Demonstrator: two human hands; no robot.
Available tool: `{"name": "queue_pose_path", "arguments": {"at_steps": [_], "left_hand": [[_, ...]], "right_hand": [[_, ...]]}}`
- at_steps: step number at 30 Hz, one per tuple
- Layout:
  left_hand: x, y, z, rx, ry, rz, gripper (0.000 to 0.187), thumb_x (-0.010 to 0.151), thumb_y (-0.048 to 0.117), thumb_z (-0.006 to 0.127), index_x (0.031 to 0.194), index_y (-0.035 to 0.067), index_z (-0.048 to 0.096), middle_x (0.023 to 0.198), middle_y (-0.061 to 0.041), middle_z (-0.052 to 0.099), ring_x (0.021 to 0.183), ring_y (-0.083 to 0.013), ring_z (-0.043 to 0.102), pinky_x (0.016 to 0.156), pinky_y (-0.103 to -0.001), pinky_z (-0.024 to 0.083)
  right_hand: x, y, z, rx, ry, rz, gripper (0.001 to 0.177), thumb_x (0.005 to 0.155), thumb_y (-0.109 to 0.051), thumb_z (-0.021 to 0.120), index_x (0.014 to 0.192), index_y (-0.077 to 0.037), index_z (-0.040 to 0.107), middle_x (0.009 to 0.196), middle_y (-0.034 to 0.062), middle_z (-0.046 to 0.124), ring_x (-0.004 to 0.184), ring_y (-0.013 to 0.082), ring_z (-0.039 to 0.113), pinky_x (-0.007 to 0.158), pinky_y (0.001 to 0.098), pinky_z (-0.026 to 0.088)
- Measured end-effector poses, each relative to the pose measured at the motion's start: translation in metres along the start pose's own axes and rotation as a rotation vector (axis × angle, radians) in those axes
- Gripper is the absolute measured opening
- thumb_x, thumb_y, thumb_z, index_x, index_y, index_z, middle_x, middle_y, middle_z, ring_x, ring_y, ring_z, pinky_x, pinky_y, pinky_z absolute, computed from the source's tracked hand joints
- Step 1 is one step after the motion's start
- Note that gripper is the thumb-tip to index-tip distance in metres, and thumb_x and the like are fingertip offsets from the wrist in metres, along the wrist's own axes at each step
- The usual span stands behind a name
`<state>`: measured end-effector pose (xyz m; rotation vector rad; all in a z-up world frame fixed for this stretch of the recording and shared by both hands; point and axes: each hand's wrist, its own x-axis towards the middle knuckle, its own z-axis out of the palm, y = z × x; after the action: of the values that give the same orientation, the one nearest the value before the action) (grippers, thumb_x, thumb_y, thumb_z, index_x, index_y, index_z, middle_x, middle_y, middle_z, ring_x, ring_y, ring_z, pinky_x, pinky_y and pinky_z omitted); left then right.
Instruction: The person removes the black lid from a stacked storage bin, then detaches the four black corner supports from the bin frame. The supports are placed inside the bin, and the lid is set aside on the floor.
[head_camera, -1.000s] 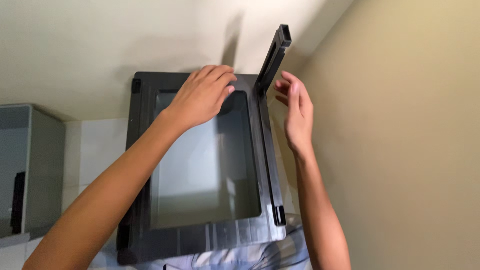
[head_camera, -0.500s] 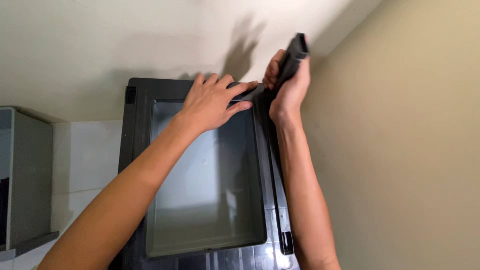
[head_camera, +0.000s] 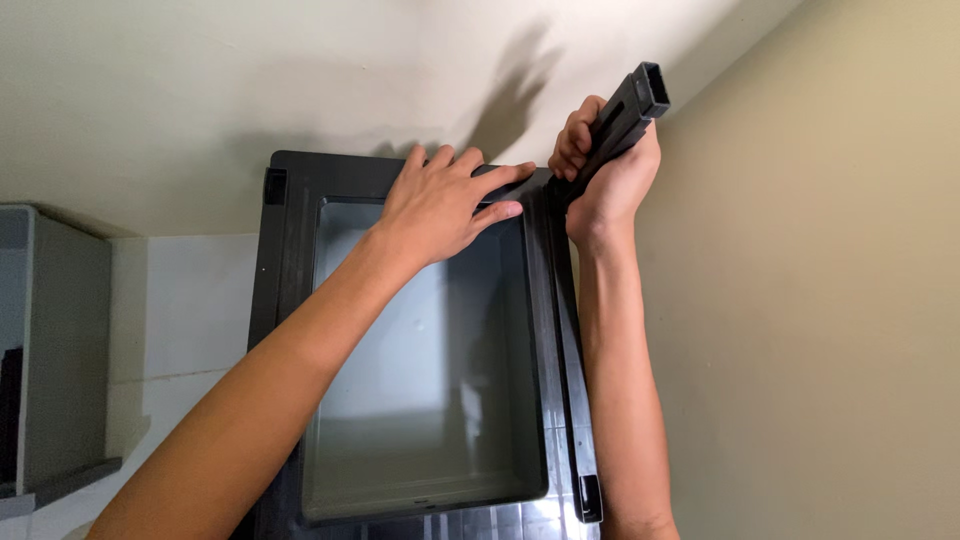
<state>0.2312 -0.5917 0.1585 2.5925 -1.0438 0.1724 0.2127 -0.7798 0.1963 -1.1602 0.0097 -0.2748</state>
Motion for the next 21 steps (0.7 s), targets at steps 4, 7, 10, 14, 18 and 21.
{"name": "queue_pose_path", "arguments": {"at_steps": [4, 7, 10, 14, 18, 21], "left_hand": [[-0.001, 0.0, -0.002, -0.021, -0.019, -0.013, 0.048, 0.1, 0.06, 0.046, 0.144, 0.042, 0.055, 0.11, -0.009, 0.067, 0.1, -0.0311, 0.062, 0.09, -0.05, 0.043], [-0.001, 0.0, -0.003, -0.017, -0.034, -0.016, 0.048, 0.101, 0.059, 0.046, 0.145, 0.042, 0.054, 0.111, -0.009, 0.067, 0.099, -0.0313, 0.062, 0.09, -0.049, 0.043], [0.0, 0.003, -0.005, -0.001, -0.046, -0.022, 0.048, 0.1, 0.06, 0.046, 0.144, 0.042, 0.054, 0.11, -0.009, 0.067, 0.099, -0.0308, 0.061, 0.089, -0.049, 0.042], [0.0, 0.002, -0.005, -0.009, -0.023, -0.006, 0.048, 0.101, 0.059, 0.046, 0.146, 0.042, 0.054, 0.11, -0.008, 0.067, 0.098, -0.0307, 0.061, 0.088, -0.049, 0.043], [0.0, 0.005, -0.007, -0.016, -0.052, -0.026, 0.048, 0.1, 0.06, 0.046, 0.145, 0.043, 0.053, 0.109, -0.007, 0.067, 0.098, -0.0296, 0.061, 0.088, -0.048, 0.042], [0.0, 0.005, -0.008, -0.007, -0.043, -0.021, 0.049, 0.1, 0.06, 0.046, 0.145, 0.043, 0.053, 0.109, -0.008, 0.067, 0.097, -0.0291, 0.062, 0.088, -0.047, 0.042]], "right_hand": [[0.005, -0.008, 0.001, -0.026, -0.045, 0.094, 0.047, 0.107, -0.039, 0.027, 0.071, -0.011, 0.039, 0.065, 0.0027, 0.036, 0.06, 0.0159, 0.03, 0.059, 0.0322, 0.03], [0.004, -0.01, 0.005, -0.09, -0.016, 0.097, 0.049, 0.105, -0.041, 0.026, 0.07, -0.011, 0.041, 0.062, 0.0021, 0.036, 0.058, 0.0158, 0.031, 0.058, 0.032, 0.032], [0.001, -0.015, 0.01, -0.058, -0.012, 0.04, 0.05, 0.107, -0.041, 0.026, 0.071, -0.009, 0.042, 0.064, 0.0031, 0.038, 0.06, 0.0161, 0.032, 0.06, 0.032, 0.032], [-0.004, -0.027, 0.006, -0.084, -0.051, -0.071, 0.053, 0.11, -0.046, 0.024, 0.077, -0.009, 0.043, 0.068, 0.0031, 0.037, 0.063, 0.0167, 0.032, 0.062, 0.0325, 0.032], [-0.006, -0.029, 0.007, -0.045, -0.014, -0.042, 0.055, 0.11, -0.049, 0.024, 0.076, -0.009, 0.042, 0.067, 0.0029, 0.037, 0.062, 0.0159, 0.032, 0.06, 0.0323, 0.031], [-0.009, -0.025, 0.006, -0.02, -0.001, -0.027, 0.055, 0.11, -0.05, 0.025, 0.077, -0.01, 0.042, 0.067, 0.0026, 0.037, 0.063, 0.0156, 0.032, 0.062, 0.0329, 0.031]]}}
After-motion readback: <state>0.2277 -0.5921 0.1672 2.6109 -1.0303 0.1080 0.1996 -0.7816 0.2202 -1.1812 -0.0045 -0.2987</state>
